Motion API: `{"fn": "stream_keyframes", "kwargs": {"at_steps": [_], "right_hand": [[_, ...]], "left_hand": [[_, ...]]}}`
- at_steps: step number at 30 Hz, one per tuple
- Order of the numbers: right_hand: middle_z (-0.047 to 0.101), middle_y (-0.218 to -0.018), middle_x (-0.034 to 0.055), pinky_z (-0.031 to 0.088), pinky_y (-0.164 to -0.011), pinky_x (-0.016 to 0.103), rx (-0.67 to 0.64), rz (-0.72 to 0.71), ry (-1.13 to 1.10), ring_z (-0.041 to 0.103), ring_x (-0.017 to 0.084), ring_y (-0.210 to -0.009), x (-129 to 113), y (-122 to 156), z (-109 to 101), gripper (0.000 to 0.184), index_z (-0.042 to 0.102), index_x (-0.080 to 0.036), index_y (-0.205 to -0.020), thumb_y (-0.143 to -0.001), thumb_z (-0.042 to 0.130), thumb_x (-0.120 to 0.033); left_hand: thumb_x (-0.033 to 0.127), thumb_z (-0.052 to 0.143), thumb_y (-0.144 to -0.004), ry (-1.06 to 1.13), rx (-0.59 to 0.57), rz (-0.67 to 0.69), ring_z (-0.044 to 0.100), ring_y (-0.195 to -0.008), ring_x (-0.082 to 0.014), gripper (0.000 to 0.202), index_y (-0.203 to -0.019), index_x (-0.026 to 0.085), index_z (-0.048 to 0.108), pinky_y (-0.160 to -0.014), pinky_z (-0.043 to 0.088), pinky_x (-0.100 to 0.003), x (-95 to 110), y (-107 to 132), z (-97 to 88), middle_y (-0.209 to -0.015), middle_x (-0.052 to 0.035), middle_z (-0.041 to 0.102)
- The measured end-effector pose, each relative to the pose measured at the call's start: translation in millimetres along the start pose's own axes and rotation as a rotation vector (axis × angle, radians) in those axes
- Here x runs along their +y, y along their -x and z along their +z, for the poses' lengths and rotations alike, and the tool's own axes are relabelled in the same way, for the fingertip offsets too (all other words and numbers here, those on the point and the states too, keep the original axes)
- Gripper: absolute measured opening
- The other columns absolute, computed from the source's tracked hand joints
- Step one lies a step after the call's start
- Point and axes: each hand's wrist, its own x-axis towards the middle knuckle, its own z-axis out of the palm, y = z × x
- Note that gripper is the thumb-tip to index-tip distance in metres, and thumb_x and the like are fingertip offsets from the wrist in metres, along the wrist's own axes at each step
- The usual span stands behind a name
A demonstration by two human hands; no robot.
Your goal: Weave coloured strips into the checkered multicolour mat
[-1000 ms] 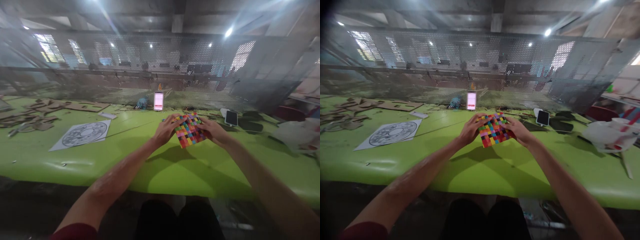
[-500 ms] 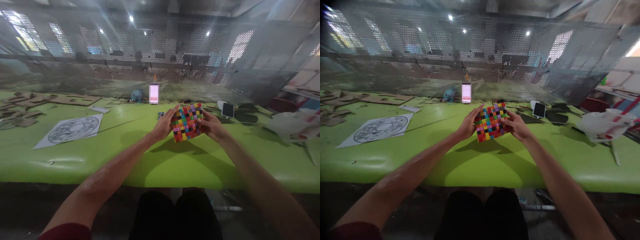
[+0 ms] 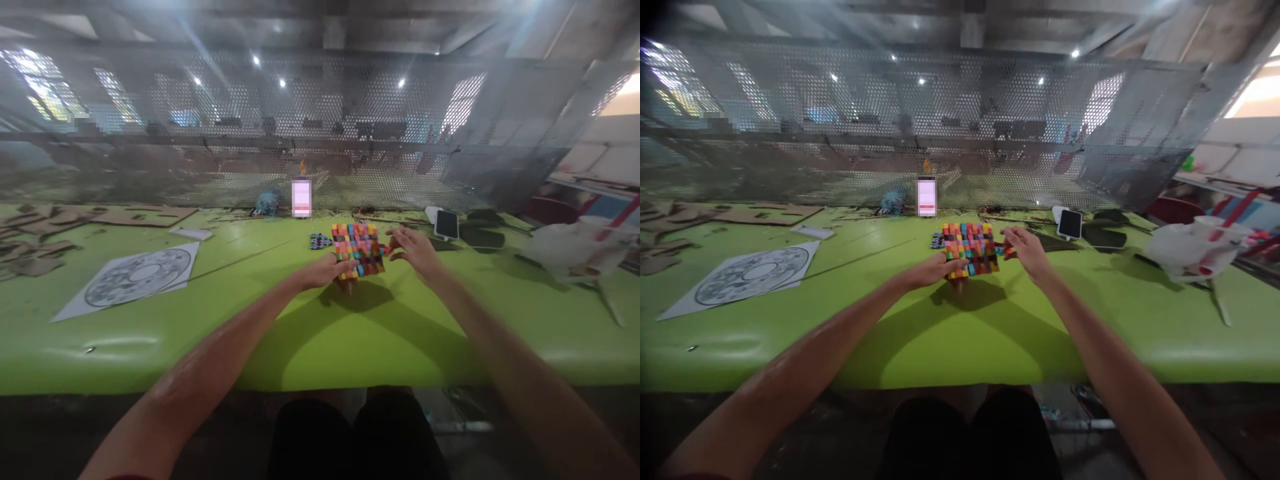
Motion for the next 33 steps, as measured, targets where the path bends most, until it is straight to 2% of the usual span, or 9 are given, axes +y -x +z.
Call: {"fn": "stream_keyframes", "kwargs": {"at_steps": [3, 6, 10, 13, 15, 18, 22, 28, 33], "right_hand": [[0.073, -0.098, 0.0067, 0.059, -0.068, 0.031, -0.046, 0.001, 0.051, 0.069, 0.020, -0.085, 1, 2, 5, 0.039, 0.070, -0.021, -0.102, -0.080, 0.080, -0.052], [0.074, -0.098, 0.0060, 0.060, -0.067, 0.031, -0.040, 0.127, -0.033, 0.072, 0.021, -0.087, 0, 5, 6, 0.043, 0.066, -0.023, -0.111, -0.074, 0.086, -0.031], [0.077, -0.101, 0.0061, 0.064, -0.071, 0.033, -0.131, 0.210, -0.153, 0.075, 0.021, -0.087, 0, 6, 4, 0.042, 0.069, -0.023, -0.106, -0.069, 0.089, -0.022], [0.079, -0.100, 0.0066, 0.065, -0.070, 0.033, -0.187, 0.206, -0.129, 0.074, 0.020, -0.083, 3, 6, 5, 0.036, 0.074, -0.020, -0.093, -0.064, 0.094, -0.025], [0.079, -0.097, 0.0069, 0.065, -0.069, 0.032, -0.174, 0.192, -0.110, 0.073, 0.020, -0.080, 4, 6, 5, 0.037, 0.075, -0.019, -0.089, -0.060, 0.096, -0.026], [0.080, -0.095, 0.0074, 0.065, -0.070, 0.034, -0.119, 0.179, -0.096, 0.073, 0.021, -0.079, 4, 5, 4, 0.036, 0.077, -0.019, -0.086, -0.056, 0.097, -0.026], [0.080, -0.093, 0.0064, 0.066, -0.076, 0.041, -0.083, 0.167, -0.075, 0.074, 0.023, -0.081, 3, 4, 4, 0.035, 0.077, -0.021, -0.084, -0.056, 0.097, -0.027], [0.081, -0.098, 0.0062, 0.063, -0.095, 0.046, -0.070, 0.094, -0.122, 0.076, 0.024, -0.089, 5, 5, 5, 0.037, 0.079, -0.021, -0.090, -0.058, 0.095, -0.027], [0.081, -0.099, 0.0072, 0.061, -0.098, 0.049, -0.068, 0.052, -0.063, 0.076, 0.026, -0.091, 6, 5, 4, 0.037, 0.080, -0.020, -0.092, -0.059, 0.095, -0.031]], "left_hand": [[0.072, 0.059, -0.091, 0.027, -0.147, 0.006, 0.073, -0.064, -0.0207, 0.060, -0.080, 0.015, 0.073, -0.074, 0.061, -0.036, 5, 7, 0.9, -0.068, -0.0119, 0.075], [0.070, 0.060, -0.091, 0.054, -0.161, 0.013, 0.073, -0.066, -0.0223, 0.058, -0.085, 0.015, 0.075, -0.075, 0.061, -0.039, 8, 10, 2.4, -0.073, -0.0136, 0.076], [0.065, 0.073, -0.083, 0.083, 0.074, -0.054, 0.076, -0.075, -0.0255, 0.049, -0.093, 0.017, 0.076, -0.074, 0.061, -0.040, -1, 2, 1.2, -0.081, -0.0124, 0.078], [0.057, 0.085, -0.074, 0.038, 0.308, -0.025, 0.074, -0.079, -0.0236, 0.043, -0.088, 0.017, 0.076, -0.074, 0.061, -0.038, -10, -7, -2.8, -0.084, -0.0105, 0.078], [0.051, 0.089, -0.071, 0.067, 0.387, 0.008, 0.073, -0.080, -0.0207, 0.043, -0.092, 0.016, 0.077, -0.077, 0.061, -0.037, -14, -10, -5.6, -0.091, -0.0103, 0.079], [0.049, 0.092, -0.068, 0.099, 0.433, 0.040, 0.070, -0.076, -0.0167, 0.044, -0.091, 0.014, 0.077, -0.077, 0.060, -0.036, -15, -11, -8.0, -0.093, -0.0100, 0.078], [0.051, 0.094, -0.062, 0.051, 0.488, 0.060, 0.064, -0.067, -0.0143, 0.045, -0.077, 0.013, 0.075, -0.070, 0.059, -0.034, -12, -10, -8.7, -0.078, -0.0065, 0.074], [0.049, 0.093, -0.065, 0.073, 0.456, 0.125, 0.069, -0.073, -0.0173, 0.043, -0.081, 0.013, 0.077, -0.076, 0.061, -0.038, -10, -11, -12.6, -0.081, -0.0082, 0.075], [0.047, 0.091, -0.068, 0.057, 0.445, 0.142, 0.068, -0.071, -0.0158, 0.038, -0.081, 0.013, 0.078, -0.076, 0.061, -0.036, -12, -11, -15.2, -0.081, -0.0078, 0.076]]}}
